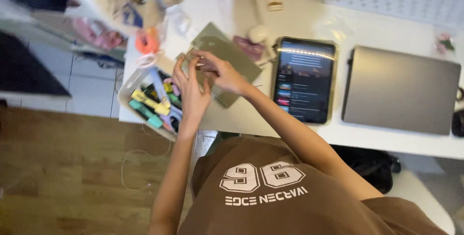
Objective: Organizing stationery items like pens, highlighters, and notebooks into a storage bin on a desk.
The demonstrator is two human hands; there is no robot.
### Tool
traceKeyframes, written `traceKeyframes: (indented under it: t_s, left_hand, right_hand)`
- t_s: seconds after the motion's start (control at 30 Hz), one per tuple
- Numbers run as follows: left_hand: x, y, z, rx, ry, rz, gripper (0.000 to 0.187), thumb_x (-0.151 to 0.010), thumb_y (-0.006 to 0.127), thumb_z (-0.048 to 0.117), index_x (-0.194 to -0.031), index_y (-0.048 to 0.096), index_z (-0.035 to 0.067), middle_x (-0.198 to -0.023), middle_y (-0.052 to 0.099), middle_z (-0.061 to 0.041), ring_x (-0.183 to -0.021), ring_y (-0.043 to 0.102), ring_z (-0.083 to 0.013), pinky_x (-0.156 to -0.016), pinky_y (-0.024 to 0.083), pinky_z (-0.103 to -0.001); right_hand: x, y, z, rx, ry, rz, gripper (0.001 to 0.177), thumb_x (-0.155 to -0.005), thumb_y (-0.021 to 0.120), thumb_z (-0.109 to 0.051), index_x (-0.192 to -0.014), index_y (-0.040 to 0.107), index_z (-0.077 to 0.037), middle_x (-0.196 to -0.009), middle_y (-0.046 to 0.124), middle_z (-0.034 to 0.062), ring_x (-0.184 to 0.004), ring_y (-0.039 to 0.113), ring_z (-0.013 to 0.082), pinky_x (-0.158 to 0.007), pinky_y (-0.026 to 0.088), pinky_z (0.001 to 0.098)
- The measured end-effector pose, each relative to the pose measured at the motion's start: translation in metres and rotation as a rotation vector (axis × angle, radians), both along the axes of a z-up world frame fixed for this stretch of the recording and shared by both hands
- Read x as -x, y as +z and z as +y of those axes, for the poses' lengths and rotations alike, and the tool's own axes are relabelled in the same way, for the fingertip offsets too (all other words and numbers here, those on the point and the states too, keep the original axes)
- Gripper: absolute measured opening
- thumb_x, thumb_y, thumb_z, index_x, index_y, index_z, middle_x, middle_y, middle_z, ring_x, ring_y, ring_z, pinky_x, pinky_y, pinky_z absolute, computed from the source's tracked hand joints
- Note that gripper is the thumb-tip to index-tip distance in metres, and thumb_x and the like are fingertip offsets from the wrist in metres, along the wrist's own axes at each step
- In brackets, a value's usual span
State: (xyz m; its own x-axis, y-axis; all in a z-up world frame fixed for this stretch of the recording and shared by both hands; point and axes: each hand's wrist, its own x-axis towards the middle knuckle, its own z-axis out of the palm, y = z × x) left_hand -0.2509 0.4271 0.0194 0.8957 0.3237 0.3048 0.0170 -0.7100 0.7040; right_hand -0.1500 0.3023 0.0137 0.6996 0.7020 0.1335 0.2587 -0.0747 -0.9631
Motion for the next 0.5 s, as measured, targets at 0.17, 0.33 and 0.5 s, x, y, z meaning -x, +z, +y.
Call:
traceKeyframes:
  t_s: [0.17,0.33,0.5]
  left_hand:
    - [-0.038,-0.008,-0.068,0.656,-0.321,0.050,0.059,-0.105,0.055,0.017,-0.159,0.032,0.010,-0.169,0.024,-0.020,-0.157,0.019,-0.0377,-0.127,0.020,-0.047]
    - [-0.070,-0.059,-0.141,1.302,-0.304,0.268,0.046,-0.111,0.046,0.027,-0.155,0.039,0.013,-0.161,0.040,-0.010,-0.149,0.037,-0.0249,-0.121,0.033,-0.038]
    - [-0.083,-0.091,-0.197,1.070,-0.189,0.312,0.037,-0.107,0.052,0.020,-0.142,0.055,0.006,-0.132,0.060,-0.012,-0.119,0.057,-0.0224,-0.105,0.050,-0.037]
  right_hand:
    - [-0.027,0.006,-0.121,-0.132,-0.076,0.344,0.071,-0.097,0.059,0.003,-0.161,0.030,-0.009,-0.160,0.045,0.0214,-0.142,0.051,0.0331,-0.121,0.041,0.0404]
    - [-0.021,-0.005,-0.269,-0.291,-0.435,0.594,0.054,-0.106,0.054,-0.014,-0.157,0.036,-0.003,-0.154,0.050,0.0199,-0.139,0.054,0.0290,-0.115,0.047,0.0404]
    - [-0.007,-0.005,-0.366,-0.283,-0.638,0.641,0.052,-0.107,0.052,-0.018,-0.154,0.041,0.001,-0.149,0.055,0.0212,-0.132,0.056,0.0286,-0.112,0.048,0.0410]
